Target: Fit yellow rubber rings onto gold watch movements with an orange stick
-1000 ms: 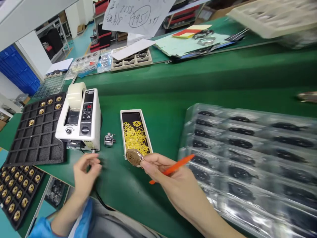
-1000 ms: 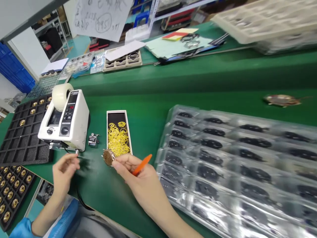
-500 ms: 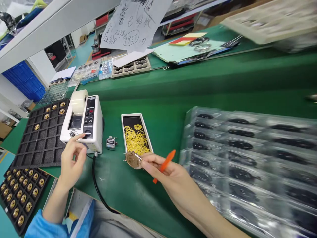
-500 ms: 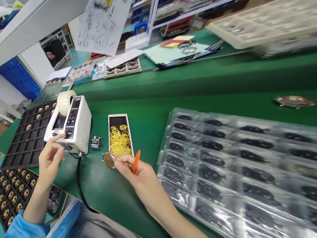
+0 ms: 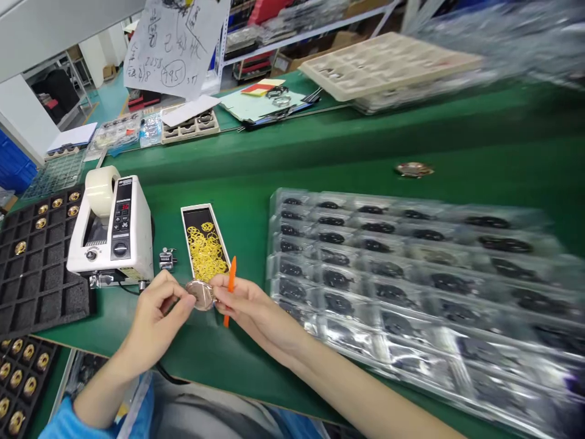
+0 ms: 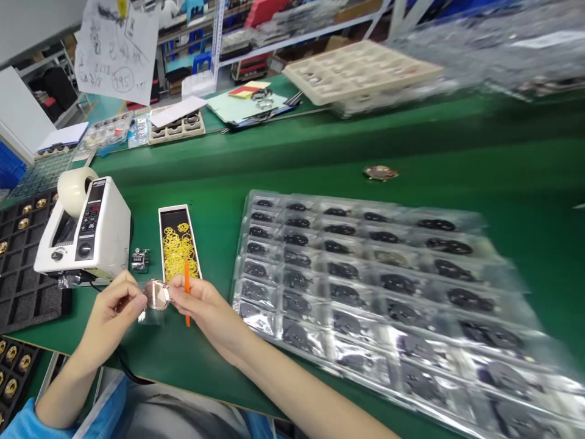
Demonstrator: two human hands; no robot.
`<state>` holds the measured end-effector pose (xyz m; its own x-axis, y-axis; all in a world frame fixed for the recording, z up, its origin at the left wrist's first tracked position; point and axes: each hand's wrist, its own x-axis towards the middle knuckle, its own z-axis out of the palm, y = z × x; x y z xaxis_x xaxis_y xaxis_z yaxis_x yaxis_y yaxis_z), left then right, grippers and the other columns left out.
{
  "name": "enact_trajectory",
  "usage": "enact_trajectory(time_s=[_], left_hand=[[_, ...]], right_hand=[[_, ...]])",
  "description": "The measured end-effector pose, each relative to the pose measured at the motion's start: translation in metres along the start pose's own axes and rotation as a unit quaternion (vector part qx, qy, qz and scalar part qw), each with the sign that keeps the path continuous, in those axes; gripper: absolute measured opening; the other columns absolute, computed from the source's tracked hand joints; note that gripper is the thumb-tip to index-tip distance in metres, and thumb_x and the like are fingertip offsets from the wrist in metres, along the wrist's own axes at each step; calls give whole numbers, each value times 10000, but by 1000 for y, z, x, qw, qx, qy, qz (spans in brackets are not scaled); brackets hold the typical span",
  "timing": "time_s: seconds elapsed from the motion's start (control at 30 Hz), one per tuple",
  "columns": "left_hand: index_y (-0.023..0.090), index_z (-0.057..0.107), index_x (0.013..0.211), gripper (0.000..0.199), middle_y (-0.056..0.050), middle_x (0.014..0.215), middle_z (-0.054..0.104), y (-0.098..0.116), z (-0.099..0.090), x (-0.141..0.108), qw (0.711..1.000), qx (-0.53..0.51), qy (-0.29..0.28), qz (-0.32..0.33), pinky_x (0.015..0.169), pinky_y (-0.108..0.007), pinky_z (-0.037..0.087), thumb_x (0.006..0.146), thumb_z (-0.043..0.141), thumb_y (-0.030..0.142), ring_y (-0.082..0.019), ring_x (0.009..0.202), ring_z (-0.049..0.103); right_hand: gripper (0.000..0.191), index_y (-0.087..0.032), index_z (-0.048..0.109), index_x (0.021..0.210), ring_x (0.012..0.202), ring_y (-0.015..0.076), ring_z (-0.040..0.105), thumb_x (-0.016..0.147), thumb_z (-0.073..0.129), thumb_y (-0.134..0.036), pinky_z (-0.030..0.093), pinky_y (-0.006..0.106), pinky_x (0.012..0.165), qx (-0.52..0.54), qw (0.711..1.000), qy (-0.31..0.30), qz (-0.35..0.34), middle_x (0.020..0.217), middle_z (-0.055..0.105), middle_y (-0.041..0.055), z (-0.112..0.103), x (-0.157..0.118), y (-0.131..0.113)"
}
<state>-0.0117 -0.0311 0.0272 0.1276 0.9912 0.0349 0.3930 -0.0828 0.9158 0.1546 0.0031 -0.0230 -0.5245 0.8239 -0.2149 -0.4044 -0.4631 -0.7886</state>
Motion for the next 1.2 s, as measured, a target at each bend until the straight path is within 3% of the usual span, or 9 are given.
enact_trajectory(time_s=[0.33, 0.63, 0.87, 1.0, 1.1, 1.2], left_hand=[[179, 635, 681, 230, 20, 690, 425, -6, 7, -1, 999, 1, 40, -10, 556, -251, 288, 877, 561, 273, -111, 615, 396], [177, 632, 675, 236, 26, 677, 429, -9, 9, 0, 999, 2, 38, -9, 538, -244, 290, 881, 553, 259, -102, 590, 397], [182, 581, 647, 244, 29, 665, 425, -12, 16, -1, 996, 50, 68, 27, 522, -233, 318, 884, 540, 224, -102, 575, 418], [189, 519, 660, 204, 18, 693, 464, -13, 23, -2, 966, 193, 133, 106, 560, -238, 370, 862, 532, 163, -113, 602, 480], [192, 540, 767, 85, -1, 747, 518, -13, 21, -3, 929, 293, 193, 118, 580, -258, 402, 840, 583, 184, -143, 652, 534], [190, 584, 901, 79, -40, 865, 576, -13, 17, -2, 924, 269, 221, 158, 661, -277, 463, 847, 571, 134, -168, 786, 594]], right_hand=[[411, -188, 557, 679, 623, 129, 323, 700, 758, -546, 246, 267, 599, -10, 1000, -9, 0, 645, 439, -25, 3, -6, 0], [432, -194, 531, 657, 609, 130, 302, 672, 761, -559, 243, 267, 587, -31, 999, 9, -4, 636, 408, -32, 3, -6, -3], [416, -196, 544, 659, 615, 132, 326, 683, 757, -552, 265, 266, 596, -30, 999, 15, -2, 641, 428, -25, 4, -7, -4], [417, -196, 533, 649, 609, 132, 318, 702, 746, -551, 266, 268, 598, -38, 999, 23, -13, 618, 420, -27, 3, -7, -2], [428, -192, 524, 645, 595, 121, 292, 698, 756, -547, 249, 258, 581, -26, 999, 42, -17, 609, 390, -39, 2, -6, -1], [426, -187, 540, 651, 587, 113, 286, 684, 773, -542, 246, 251, 571, -9, 999, 47, -9, 605, 383, -45, 2, -5, 0]])
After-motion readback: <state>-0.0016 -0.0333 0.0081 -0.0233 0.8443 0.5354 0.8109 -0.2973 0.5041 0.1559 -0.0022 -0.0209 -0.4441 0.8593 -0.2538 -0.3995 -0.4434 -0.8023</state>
